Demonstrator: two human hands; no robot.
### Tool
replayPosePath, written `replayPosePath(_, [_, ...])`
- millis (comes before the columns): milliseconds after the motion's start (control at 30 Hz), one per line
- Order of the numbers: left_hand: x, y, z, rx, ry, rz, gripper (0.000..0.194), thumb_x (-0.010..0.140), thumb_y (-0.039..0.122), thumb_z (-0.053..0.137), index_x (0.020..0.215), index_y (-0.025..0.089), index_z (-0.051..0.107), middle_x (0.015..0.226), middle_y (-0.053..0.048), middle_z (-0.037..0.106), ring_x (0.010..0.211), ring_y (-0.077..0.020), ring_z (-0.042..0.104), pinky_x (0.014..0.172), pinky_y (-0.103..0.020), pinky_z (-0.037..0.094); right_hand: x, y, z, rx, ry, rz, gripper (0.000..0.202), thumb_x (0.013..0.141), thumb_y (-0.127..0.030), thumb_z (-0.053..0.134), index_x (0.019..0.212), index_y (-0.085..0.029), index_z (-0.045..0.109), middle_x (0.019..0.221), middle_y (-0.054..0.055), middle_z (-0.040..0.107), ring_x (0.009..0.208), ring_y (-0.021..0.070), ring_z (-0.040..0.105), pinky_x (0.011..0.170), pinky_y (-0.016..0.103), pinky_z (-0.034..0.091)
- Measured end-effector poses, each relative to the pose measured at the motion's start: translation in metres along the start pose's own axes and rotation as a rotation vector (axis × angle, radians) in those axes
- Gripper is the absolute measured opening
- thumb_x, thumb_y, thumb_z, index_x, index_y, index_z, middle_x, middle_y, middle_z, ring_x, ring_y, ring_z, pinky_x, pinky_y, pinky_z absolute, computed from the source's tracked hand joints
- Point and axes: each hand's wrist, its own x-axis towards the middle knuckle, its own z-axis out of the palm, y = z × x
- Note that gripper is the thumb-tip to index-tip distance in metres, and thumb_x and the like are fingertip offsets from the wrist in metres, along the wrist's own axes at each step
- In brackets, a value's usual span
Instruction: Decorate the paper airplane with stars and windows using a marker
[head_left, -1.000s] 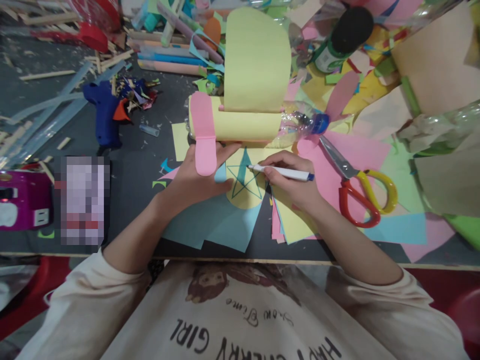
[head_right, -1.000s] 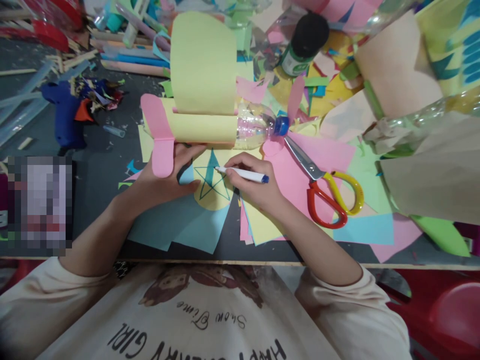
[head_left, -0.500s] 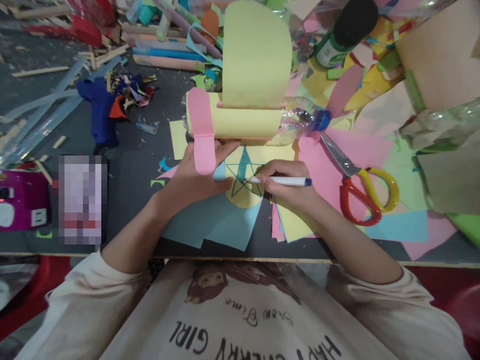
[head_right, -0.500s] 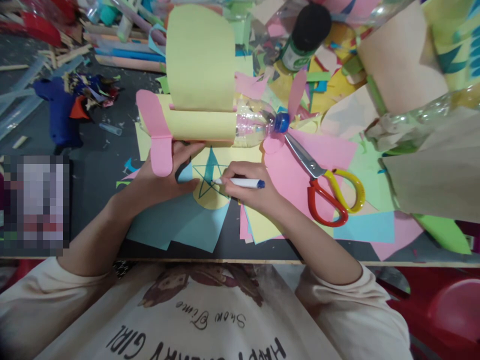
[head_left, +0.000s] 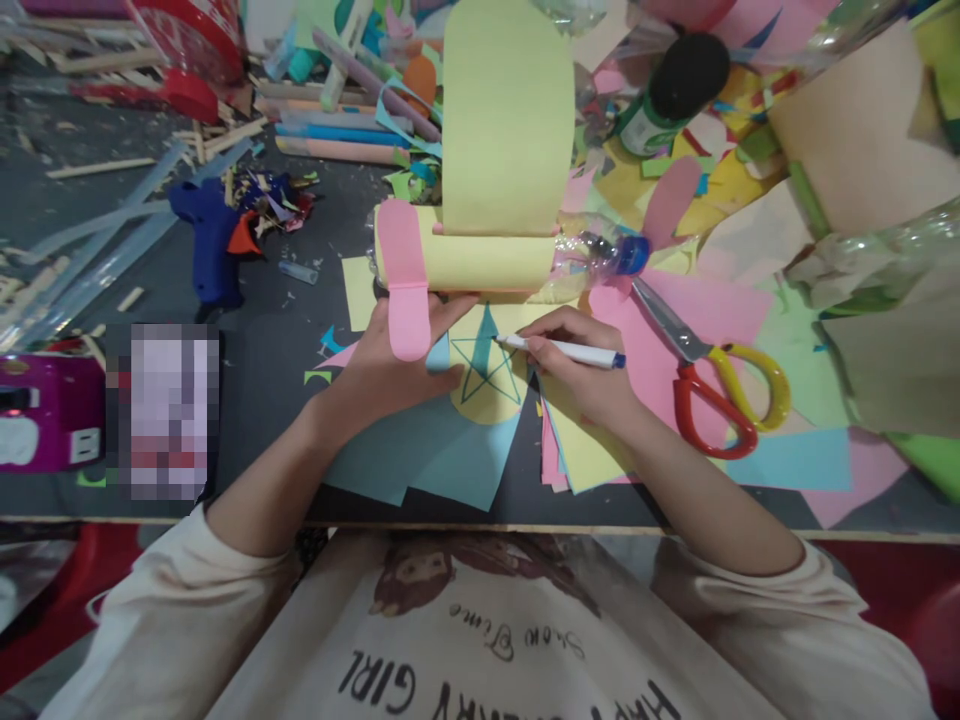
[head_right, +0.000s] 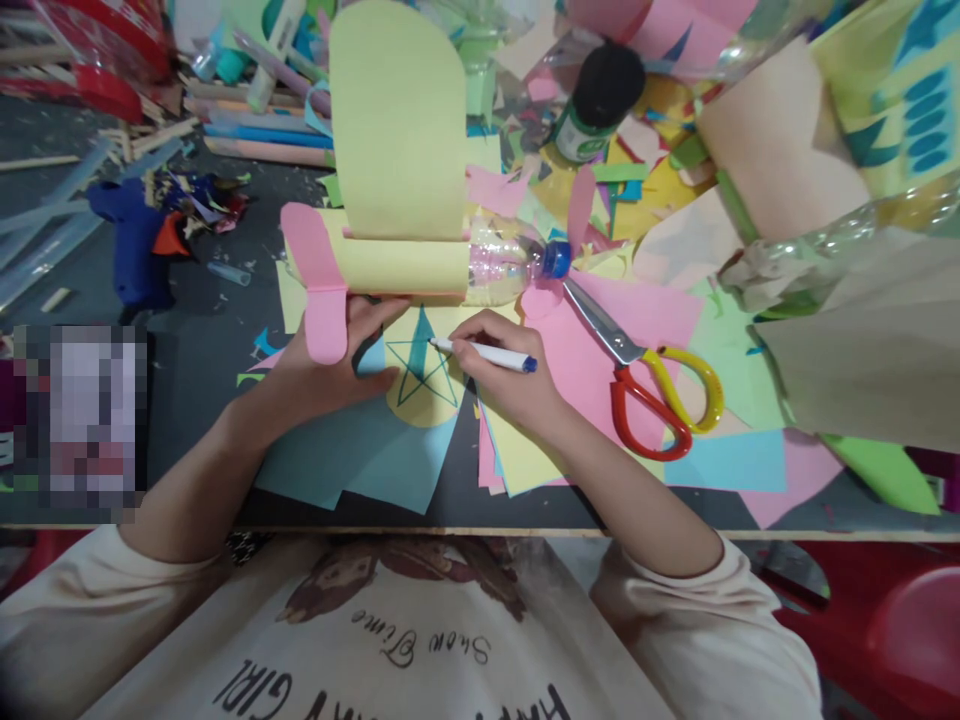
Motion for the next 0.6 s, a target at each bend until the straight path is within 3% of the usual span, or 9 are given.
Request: replayPosePath(600, [0.0012, 0.0022, -0.0016, -0.026, -0.023, -0.033, 0.069, 0.089, 0.037, 0.058, 0.154, 0.017, 0.046, 0.141, -0.01, 0.063, 0.128, -0.0307, 0.056, 0.115, -0.043, 0.042, -0.0034, 0.0031, -0.0015, -0.1, -0.11, -0.008, 0.02, 0.079, -0.032, 0.068, 0.062, -0.022, 0.066, 0.059, 0.001, 0.067, 0.056, 0.0148, 0.057, 0.051, 0.028, 0.042])
